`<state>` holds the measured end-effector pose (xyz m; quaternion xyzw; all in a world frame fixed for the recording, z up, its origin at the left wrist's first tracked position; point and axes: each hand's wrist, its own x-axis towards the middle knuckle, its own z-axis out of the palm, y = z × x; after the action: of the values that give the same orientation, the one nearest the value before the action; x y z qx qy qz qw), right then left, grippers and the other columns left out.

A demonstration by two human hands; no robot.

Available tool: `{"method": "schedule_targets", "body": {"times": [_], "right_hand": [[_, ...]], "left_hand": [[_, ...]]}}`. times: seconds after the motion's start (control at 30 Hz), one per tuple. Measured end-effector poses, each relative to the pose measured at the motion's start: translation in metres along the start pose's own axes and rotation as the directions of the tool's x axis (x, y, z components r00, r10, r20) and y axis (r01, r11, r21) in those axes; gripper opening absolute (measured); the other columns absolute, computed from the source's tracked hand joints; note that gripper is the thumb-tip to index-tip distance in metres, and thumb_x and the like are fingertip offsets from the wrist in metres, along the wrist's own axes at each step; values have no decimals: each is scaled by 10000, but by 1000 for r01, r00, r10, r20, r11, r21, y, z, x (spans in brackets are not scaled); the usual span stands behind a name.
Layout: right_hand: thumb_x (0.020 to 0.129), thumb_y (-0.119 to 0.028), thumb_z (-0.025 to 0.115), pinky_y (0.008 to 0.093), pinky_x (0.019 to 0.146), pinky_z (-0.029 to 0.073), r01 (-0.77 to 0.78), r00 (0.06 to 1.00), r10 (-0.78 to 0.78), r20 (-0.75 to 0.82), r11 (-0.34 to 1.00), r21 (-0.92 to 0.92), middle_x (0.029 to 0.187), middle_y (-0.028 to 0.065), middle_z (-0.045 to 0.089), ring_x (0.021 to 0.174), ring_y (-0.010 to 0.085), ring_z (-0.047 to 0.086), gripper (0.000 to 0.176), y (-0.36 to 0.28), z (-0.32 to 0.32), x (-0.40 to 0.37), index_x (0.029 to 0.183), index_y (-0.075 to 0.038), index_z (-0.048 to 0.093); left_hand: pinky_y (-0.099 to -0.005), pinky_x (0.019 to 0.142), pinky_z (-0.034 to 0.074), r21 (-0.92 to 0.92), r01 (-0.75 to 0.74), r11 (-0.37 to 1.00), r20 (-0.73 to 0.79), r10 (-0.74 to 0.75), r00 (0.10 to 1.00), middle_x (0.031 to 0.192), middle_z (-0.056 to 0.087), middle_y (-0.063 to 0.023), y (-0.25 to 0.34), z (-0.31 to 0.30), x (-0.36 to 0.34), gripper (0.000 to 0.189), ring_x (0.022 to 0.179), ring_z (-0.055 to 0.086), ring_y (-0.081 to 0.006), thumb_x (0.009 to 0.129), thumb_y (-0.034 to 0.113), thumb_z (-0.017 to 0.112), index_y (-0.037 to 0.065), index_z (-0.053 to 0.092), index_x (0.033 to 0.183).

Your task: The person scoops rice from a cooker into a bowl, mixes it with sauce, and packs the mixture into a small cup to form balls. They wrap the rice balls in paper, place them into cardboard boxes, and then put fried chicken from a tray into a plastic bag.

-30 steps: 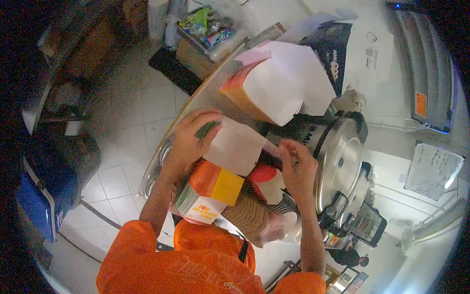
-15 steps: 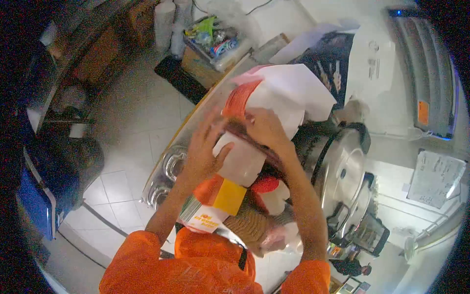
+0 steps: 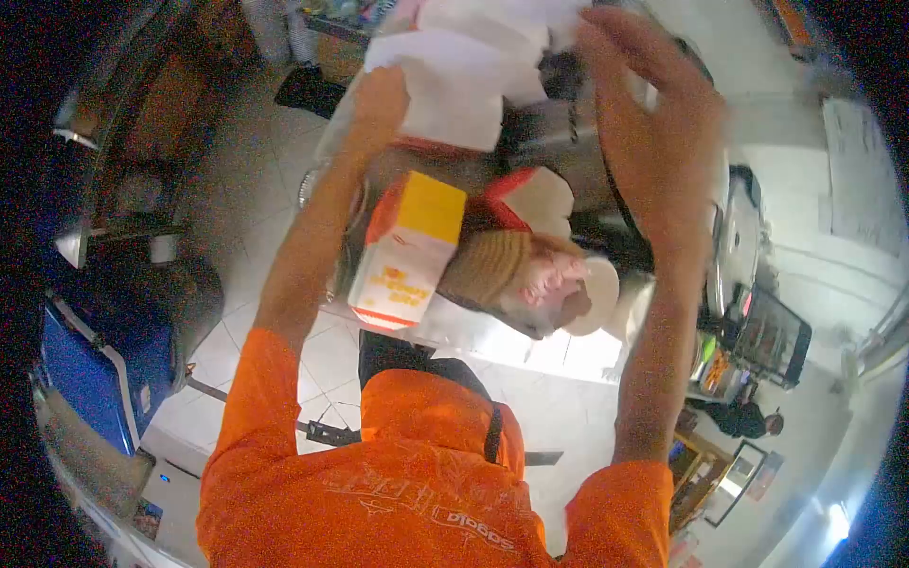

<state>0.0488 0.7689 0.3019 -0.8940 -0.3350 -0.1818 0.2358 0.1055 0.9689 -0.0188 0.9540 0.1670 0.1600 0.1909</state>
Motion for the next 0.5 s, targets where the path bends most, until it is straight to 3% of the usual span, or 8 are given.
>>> {"method": "schedule_targets", "body": {"times": [0.1, 0.13, 0.17, 0.23, 0.27, 0.33, 0.37, 0.5], "right_hand": [[992, -161, 547, 309, 847, 530, -124, 950, 111, -292, 992, -27, 1025, 153, 698, 908, 181, 676, 253, 1, -74, -104, 1058, 43, 679], [1018, -167, 482, 337, 832, 543, -243, 879, 251, -405, 967, 72, 1014, 184, 693, 886, 200, 678, 299, 2, -86, -148, 1041, 78, 652], [1027, -163, 441, 359, 792, 554, -324, 852, 246, -462, 941, -96, 955, 188, 686, 824, 204, 668, 312, 17, -102, -201, 1033, 83, 634], [1011, -158, 477, 315, 696, 548, -339, 793, 364, -488, 930, 144, 838, 112, 670, 719, 162, 629, 278, 51, -107, -321, 955, 41, 664], [994, -141, 497, 296, 671, 532, -465, 752, 488, -442, 869, 169, 833, 93, 676, 722, 146, 626, 244, 40, -95, -364, 933, 11, 677], [1013, -189, 492, 276, 643, 505, -856, 431, 896, -103, 443, 266, 836, 83, 684, 706, 117, 611, 262, 43, -78, -478, 1029, 2, 671], [1018, -193, 487, 258, 626, 488, -873, 340, 939, 57, 292, 390, 846, 82, 689, 680, 110, 596, 265, 41, -64, -531, 1075, -5, 665], [943, -213, 572, 313, 662, 531, -866, 123, 881, 457, -129, 483, 855, 99, 695, 736, 180, 652, 260, 38, 27, -766, 1089, -21, 669]], "left_hand": [[-494, 754, 557, -11, 40, 999, 131, -38, 991, 992, 706, -186, -19, 8, 9, 261, 892, 697, -375, 931, 213, 504, 58, 695, 1017], [-497, 723, 551, -268, -236, 934, 140, 280, 950, 859, 701, -210, -85, 15, 28, 440, 782, 678, -425, 895, 428, 562, 11, 698, 927], [-468, 762, 553, 227, 98, 969, 84, -120, 989, 926, 698, -214, -17, -50, -7, 495, 845, 665, -437, 925, 485, 534, 28, 698, 1018], [-432, 857, 531, -387, -90, 918, -285, -26, 958, 1059, 702, -152, -30, -91, -83, 346, 991, 680, -335, 973, 336, 514, 61, 665, 1118], [-391, 911, 515, -196, -220, 956, -371, 135, 919, 1115, 690, -170, -32, -108, -120, 319, 1040, 662, -294, 982, 250, 533, 8, 635, 1163], [-360, 927, 524, -846, -208, 491, -365, -250, 897, 1099, 678, -208, -56, -114, -210, 264, 1013, 653, -272, 989, 113, 531, -96, 592, 1139], [-361, 857, 547, -437, -99, 894, -519, -161, 839, 1036, 683, -207, 16, -146, -283, 287, 950, 665, -265, 995, 165, 549, -94, 605, 1104], [-390, 805, 518, -221, -14, 975, -197, -31, 980, 979, 656, -203, 16, -104, -524, 351, 879, 639, -320, 997, 255, 566, -92, 605, 1038]]}}
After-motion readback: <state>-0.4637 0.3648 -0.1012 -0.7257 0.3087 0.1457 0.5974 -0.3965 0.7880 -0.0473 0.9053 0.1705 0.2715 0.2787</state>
